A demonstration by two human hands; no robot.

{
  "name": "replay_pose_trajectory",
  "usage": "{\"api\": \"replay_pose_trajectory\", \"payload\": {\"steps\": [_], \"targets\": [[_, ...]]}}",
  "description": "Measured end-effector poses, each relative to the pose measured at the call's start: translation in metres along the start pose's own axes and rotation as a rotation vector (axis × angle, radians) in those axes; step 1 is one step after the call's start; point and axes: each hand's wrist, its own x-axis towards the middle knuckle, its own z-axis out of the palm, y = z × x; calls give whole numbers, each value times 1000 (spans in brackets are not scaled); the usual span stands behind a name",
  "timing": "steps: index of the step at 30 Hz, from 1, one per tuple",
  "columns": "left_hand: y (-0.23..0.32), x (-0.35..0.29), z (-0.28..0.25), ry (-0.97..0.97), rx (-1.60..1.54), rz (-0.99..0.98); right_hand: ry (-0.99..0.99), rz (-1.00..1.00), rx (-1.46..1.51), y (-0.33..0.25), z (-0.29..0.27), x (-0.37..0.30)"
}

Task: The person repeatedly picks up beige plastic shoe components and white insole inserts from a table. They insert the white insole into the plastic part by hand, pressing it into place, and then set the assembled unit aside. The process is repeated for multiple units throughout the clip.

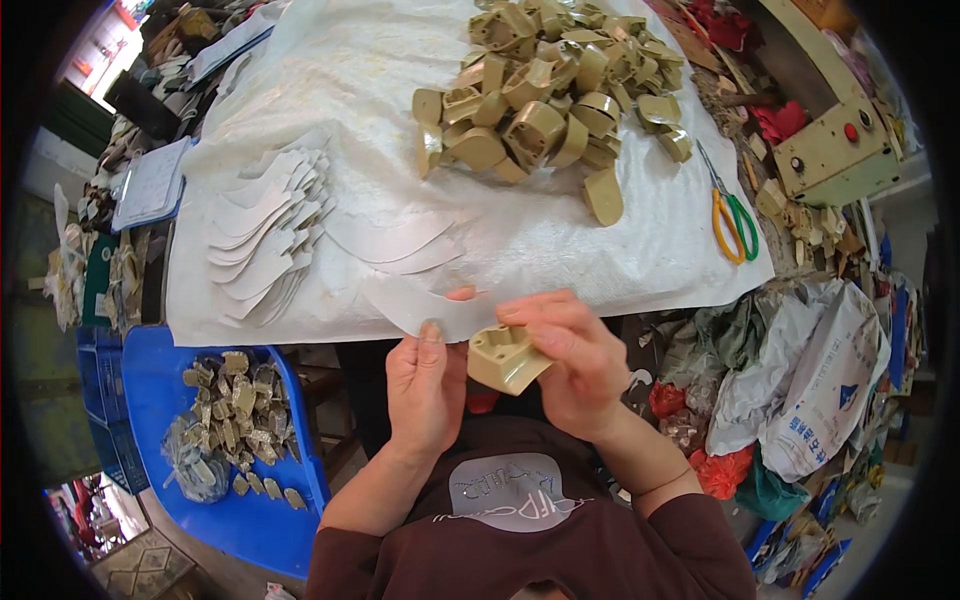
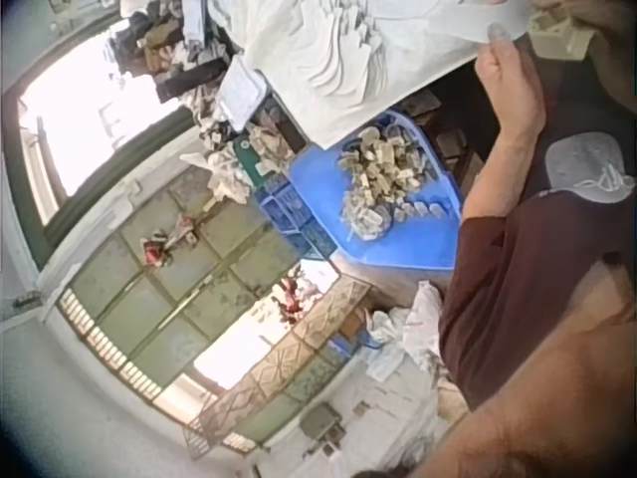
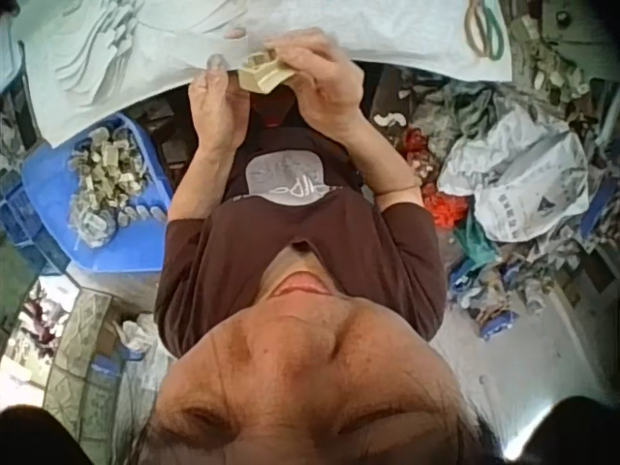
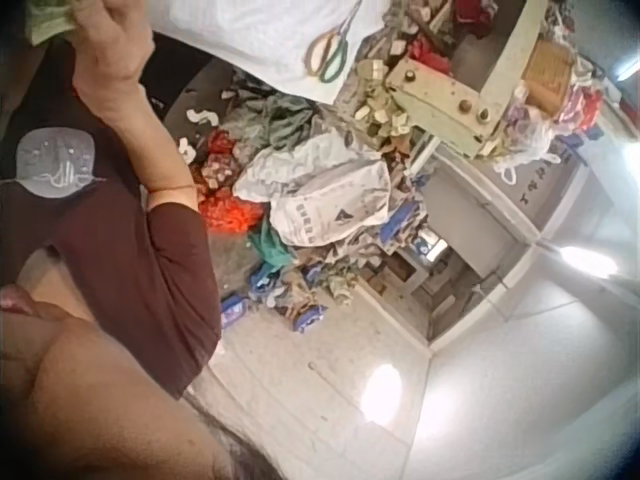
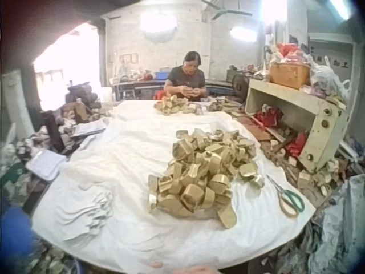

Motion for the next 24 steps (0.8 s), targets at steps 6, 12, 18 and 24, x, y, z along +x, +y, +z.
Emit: {"api": "replay_pose_trajectory", "payload": {"steps": [6,12,18,24], "targets": [[5,-8,-3,-94,-15,-20,105,-119,-95,9,18,-5],[6,-9,-2,-127,10,-13,89,-140,-131,12,16,-4],[6,-13,3,-85,127,37,118,-146,-183,13,17,-2],[6,-10,-4,-133,368,248,98,-183,-324,14,15,4]]}}
